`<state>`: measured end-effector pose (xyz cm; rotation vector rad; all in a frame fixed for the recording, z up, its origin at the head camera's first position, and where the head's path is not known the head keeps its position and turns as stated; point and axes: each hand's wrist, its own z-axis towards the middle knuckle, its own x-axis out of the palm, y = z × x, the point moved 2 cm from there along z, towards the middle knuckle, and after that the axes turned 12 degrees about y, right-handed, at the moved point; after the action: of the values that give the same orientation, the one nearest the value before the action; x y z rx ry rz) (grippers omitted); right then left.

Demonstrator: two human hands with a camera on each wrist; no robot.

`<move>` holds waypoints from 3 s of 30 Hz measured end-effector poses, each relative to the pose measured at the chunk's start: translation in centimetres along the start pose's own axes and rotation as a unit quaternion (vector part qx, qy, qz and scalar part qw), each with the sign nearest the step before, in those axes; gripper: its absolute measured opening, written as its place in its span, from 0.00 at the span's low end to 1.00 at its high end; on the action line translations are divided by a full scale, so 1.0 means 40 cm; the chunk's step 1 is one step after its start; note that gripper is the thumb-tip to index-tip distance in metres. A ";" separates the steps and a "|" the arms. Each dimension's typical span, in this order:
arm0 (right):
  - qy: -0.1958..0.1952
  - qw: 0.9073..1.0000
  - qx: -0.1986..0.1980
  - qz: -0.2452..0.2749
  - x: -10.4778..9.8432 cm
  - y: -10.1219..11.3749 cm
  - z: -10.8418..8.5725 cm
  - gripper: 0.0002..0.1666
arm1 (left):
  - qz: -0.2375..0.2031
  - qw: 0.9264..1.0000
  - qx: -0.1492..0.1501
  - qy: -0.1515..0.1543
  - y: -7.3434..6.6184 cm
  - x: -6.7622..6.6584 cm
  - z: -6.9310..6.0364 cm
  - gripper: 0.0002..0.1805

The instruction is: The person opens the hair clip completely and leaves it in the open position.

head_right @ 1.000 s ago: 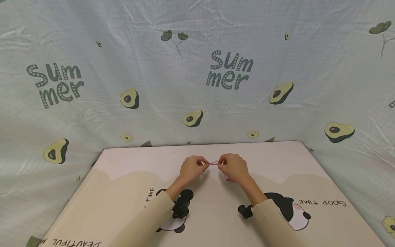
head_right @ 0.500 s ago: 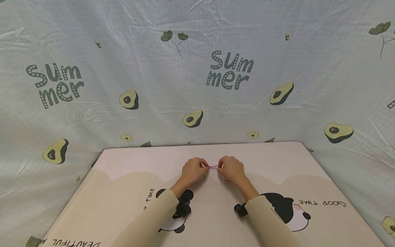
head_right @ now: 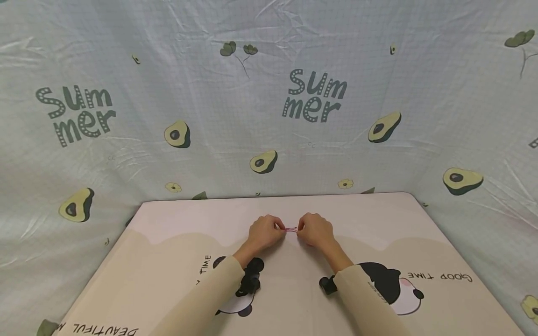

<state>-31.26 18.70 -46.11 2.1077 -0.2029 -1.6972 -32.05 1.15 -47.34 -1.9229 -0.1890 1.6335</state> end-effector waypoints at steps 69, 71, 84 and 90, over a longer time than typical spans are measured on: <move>0.076 0.988 -0.121 0.057 0.099 0.177 0.050 0.06 | 0.006 1.000 -0.015 -0.006 0.140 -0.089 -0.171 0.08; 0.072 0.989 -0.116 0.053 0.097 0.177 0.050 0.03 | 0.002 1.000 -0.019 -0.007 0.141 -0.089 -0.171 0.06; 0.058 0.990 -0.122 0.044 0.095 0.167 0.042 0.05 | -0.026 0.999 -0.013 -0.014 0.147 -0.086 -0.169 0.04; 0.047 0.989 -0.124 0.061 0.076 0.164 0.025 0.04 | -0.046 0.999 0.004 -0.026 0.139 -0.100 -0.171 0.05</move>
<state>-30.53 11.43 -46.30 1.9453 -0.0863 -1.4662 -28.06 -7.65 -46.43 -1.8390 -0.2872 1.6215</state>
